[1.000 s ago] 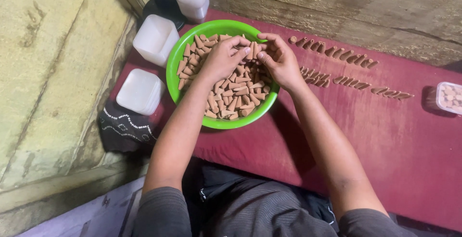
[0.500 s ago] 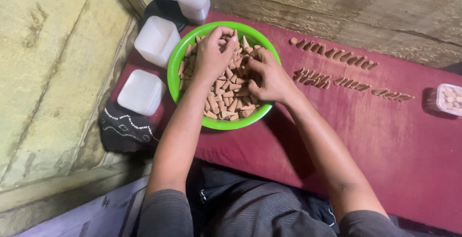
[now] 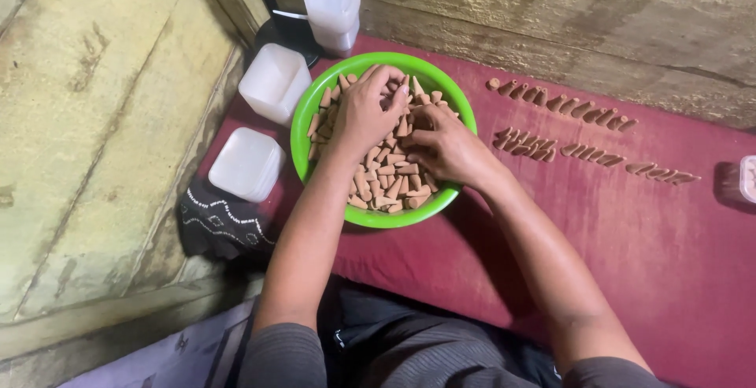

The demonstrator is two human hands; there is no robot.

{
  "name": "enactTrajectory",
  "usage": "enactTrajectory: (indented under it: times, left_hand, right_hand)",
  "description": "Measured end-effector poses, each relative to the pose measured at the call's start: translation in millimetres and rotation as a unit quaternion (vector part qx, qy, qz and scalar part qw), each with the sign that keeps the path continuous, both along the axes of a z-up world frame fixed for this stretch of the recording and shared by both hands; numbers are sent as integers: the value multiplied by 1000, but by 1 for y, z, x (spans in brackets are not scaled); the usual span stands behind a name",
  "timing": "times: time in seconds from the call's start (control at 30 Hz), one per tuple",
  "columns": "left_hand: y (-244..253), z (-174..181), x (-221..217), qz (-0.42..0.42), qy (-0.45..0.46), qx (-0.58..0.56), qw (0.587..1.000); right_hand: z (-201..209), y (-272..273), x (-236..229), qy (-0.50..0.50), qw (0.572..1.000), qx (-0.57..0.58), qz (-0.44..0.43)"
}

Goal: Arranging incense cones from a bowl into neat rows on a work surface.

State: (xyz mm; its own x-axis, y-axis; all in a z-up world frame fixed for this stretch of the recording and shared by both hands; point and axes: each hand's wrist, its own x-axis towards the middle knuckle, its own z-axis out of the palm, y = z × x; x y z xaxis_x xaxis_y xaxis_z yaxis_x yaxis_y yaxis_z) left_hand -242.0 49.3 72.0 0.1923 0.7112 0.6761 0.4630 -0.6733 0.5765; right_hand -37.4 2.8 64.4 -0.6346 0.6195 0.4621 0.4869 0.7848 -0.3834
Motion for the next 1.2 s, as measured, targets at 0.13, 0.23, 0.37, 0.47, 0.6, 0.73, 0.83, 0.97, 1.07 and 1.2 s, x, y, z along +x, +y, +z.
enactTrajectory:
  times: [0.13,0.23,0.37,0.47,0.6,0.73,0.83,0.97,1.07,1.2]
  left_hand:
    - [-5,2,1,-11,-17,-13,1000]
    - [-4,0,0,-10,-14,-10,1000]
    - [-7,0,-1,-4,-18,-29,999]
    - [-10,3,-2,-9,-14,-38,999]
    - [-17,11,5,-46,0,-50,998]
    - [-22,15,8,-100,-16,-114,988]
    - [-22,18,6,-122,-16,-135,983]
    - [-23,21,4,-147,-3,-161,976]
    - [-24,22,4,-151,6,-162,975]
    - [-27,27,4,-153,-4,-169,974]
  right_hand:
    - [-12,4,3,8,1000,-19,-11]
    - [-3,2,6,21,1000,-16,-14]
    - [-2,-7,7,129,980,-130,-71]
    - [-12,3,13,151,968,-153,-126]
    - [-17,10,20,170,964,-144,-148]
    - [-3,7,20,226,960,-130,-99]
    - [-5,6,16,295,930,-199,-95]
    - [-4,3,17,326,913,-229,-90]
    - [-10,6,20,350,900,-250,-68]
    - [-17,10,23,367,894,-254,-42]
